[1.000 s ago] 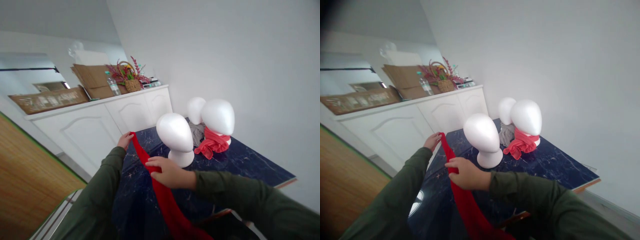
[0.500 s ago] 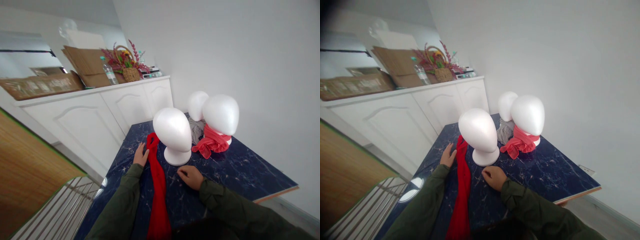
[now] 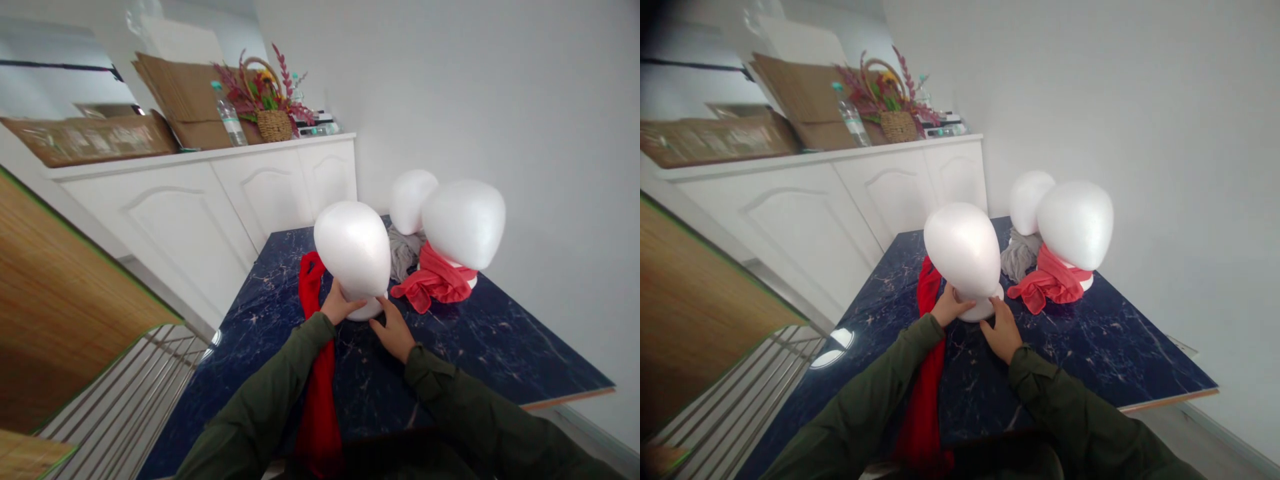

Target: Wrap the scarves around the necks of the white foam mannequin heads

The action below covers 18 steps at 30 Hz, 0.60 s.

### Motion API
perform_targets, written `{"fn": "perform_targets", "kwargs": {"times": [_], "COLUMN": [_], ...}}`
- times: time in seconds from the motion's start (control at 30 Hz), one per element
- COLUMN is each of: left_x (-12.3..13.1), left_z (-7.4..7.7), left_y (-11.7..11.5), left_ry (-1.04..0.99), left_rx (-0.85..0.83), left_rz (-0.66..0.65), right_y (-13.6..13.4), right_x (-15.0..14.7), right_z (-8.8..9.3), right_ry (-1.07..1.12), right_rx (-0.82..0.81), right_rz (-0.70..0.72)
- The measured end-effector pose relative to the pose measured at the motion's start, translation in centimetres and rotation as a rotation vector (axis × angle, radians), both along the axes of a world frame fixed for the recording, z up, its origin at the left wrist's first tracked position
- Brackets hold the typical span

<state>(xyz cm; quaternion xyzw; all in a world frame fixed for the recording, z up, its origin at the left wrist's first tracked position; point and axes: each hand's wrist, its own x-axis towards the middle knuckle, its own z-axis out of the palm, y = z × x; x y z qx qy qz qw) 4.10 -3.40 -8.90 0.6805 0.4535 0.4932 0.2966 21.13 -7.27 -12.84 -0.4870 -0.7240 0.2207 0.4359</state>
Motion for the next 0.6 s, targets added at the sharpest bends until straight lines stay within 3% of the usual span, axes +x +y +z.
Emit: {"fn": "perform_targets", "kwargs": {"times": [0.13,0.3,0.4,0.5,0.6], "left_x": [0.9,-0.8,-5.3,-12.6,-19.5], "left_z": [-0.5,0.2,2.3,4.4,4.9], "left_y": [0.6,1.6,2.5,2.9,2.7], "left_ry": [-0.073,-0.129,-0.048,0.132,0.151], "left_rx": [0.021,0.089,0.126,0.052,0.008], "left_rz": [0.161,0.186,0.219,0.294,0.431], "right_y": [-0.3,-0.8,-0.8,-0.5,-0.2], "right_x": [0.3,-0.3,-0.4,-0.3,-0.3], "right_z": [1.0,1.4,1.2,0.9,0.6], "right_ry": [0.106,0.151,0.161,0.142,0.065], "right_rx": [-0.119,-0.126,-0.157,-0.193,-0.187], "right_rz": [0.057,0.154,0.137,0.117,0.120]}}
